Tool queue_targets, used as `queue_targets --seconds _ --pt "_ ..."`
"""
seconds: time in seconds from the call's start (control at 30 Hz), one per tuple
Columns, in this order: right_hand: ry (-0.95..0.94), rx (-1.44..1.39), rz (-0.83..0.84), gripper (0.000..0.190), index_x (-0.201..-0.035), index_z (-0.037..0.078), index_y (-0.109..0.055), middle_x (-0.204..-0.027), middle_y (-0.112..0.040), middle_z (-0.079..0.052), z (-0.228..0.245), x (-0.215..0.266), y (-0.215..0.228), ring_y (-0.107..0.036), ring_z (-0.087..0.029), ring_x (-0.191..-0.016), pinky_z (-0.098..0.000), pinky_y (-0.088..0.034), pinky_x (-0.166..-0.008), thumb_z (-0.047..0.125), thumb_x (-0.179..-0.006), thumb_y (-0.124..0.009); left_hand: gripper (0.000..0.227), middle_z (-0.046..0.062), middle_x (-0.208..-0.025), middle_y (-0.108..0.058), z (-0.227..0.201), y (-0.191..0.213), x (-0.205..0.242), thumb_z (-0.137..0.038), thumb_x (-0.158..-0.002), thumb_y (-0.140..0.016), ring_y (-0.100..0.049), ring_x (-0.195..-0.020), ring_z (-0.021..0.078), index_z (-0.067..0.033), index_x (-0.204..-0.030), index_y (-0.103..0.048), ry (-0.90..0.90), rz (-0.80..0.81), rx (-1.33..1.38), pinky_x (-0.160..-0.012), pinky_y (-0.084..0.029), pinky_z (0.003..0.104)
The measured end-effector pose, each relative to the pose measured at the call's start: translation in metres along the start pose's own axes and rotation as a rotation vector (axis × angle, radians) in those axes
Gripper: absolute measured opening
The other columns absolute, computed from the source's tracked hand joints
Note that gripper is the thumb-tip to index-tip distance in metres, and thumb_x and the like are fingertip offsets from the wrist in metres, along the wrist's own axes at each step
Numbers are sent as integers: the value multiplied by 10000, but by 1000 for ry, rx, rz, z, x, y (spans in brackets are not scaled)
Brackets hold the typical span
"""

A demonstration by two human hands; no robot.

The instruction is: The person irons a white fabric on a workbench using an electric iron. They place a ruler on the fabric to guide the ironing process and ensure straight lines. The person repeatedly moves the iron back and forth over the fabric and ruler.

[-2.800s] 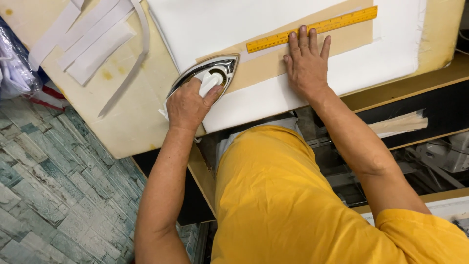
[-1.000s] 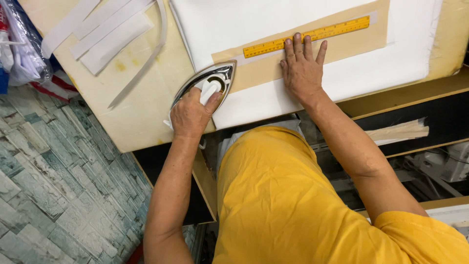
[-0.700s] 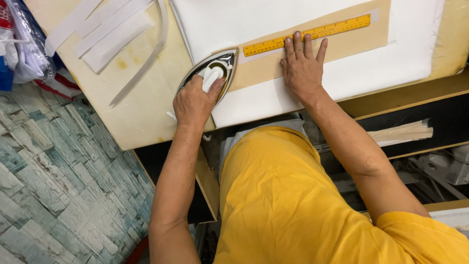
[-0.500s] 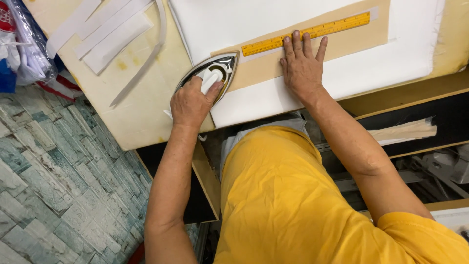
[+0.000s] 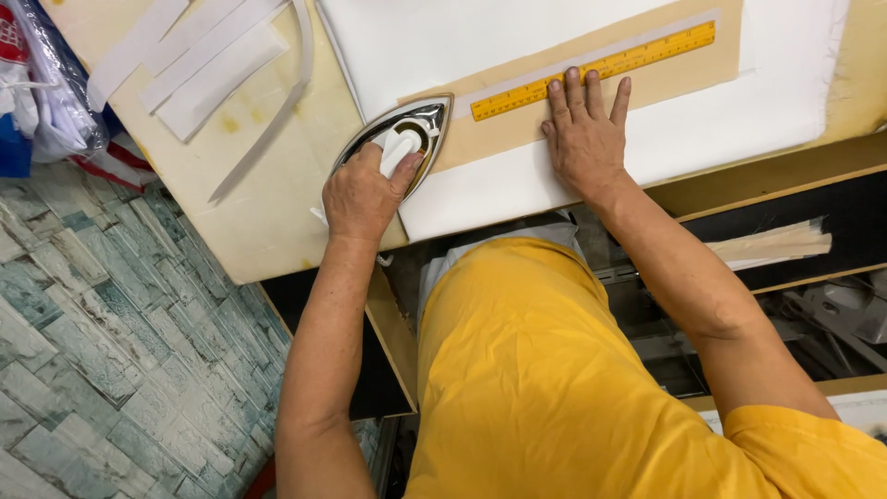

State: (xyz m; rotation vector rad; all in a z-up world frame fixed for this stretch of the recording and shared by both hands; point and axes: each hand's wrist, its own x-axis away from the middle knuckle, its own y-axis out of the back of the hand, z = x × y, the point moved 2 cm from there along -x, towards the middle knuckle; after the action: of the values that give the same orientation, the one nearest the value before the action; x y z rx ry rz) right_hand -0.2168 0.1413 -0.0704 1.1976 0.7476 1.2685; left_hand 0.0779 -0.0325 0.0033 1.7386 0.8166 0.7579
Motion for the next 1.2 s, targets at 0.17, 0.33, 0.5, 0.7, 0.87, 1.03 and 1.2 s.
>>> queue_targets --seconds 0.17,0.33,0.5,0.7,0.87,1.03,1.2 --pt "48 5 -46 571 -1632 -66 -414 -1650 -388 -327 2 1 2 -331 -589 -1478 -814 -73 -1111 258 -1166 -473 676 100 -643 -627 0 0 1 -761 -955 -520 -617 -545 391 -101 -813 -557 4 -9 -9 -441 -467 543" --pt "34 1 -65 555 -1637 -32 -424 -1646 -419 -309 0 1 7 -386 -566 -1474 -816 -58 -1098 288 -1183 -421 678 110 -640 -627 4 4 7 -754 -949 -543 -601 -538 383 -92 -807 -540 34 45 30 -446 -456 542" --pt "0 3 -69 552 -1626 -38 -408 -1643 -399 -302 16 -12 5 -344 -550 -1476 -813 -68 -1097 277 -1175 -461 688 137 -654 -639 16 9 22 -747 -957 -515 -606 -554 408 -71 -841 -553 73 77 47 -469 -462 557" --pt "-18 9 -26 570 -1639 -16 -380 -1661 -372 -281 47 -24 -7 -299 -517 -1508 -800 -60 -1119 302 -1170 -433 683 138 -705 -654 21 23 34 -747 -950 -498 -624 -617 431 -73 -864 -574 164 153 94 -512 -466 571" --pt "-18 29 -34 578 -1629 -30 -403 -1648 -399 -287 64 -33 -12 -329 -529 -1493 -790 -64 -1126 314 -1165 -431 680 169 -795 -704 26 50 39 -727 -960 -473 -652 -731 462 -60 -911 -594 290 320 164 -607 -480 580" --pt "-27 11 3 583 -1626 -34 -376 -1657 -350 -291 75 -40 -16 -306 -555 -1489 -801 -66 -1124 310 -1157 -408 621 167 -776 -689 49 58 57 -681 -975 -524 -628 -734 470 -69 -891 -581 350 322 160 -620 -462 587" --pt "-26 7 44 593 -1627 -47 -362 -1653 -355 -305 75 -43 -11 -282 -555 -1496 -788 -55 -1138 311 -1155 -397 506 195 -905 -705 59 78 70 -545 -897 -664 -649 -835 481 -68 -1048 -595 369 412 141 -669 -468 598"
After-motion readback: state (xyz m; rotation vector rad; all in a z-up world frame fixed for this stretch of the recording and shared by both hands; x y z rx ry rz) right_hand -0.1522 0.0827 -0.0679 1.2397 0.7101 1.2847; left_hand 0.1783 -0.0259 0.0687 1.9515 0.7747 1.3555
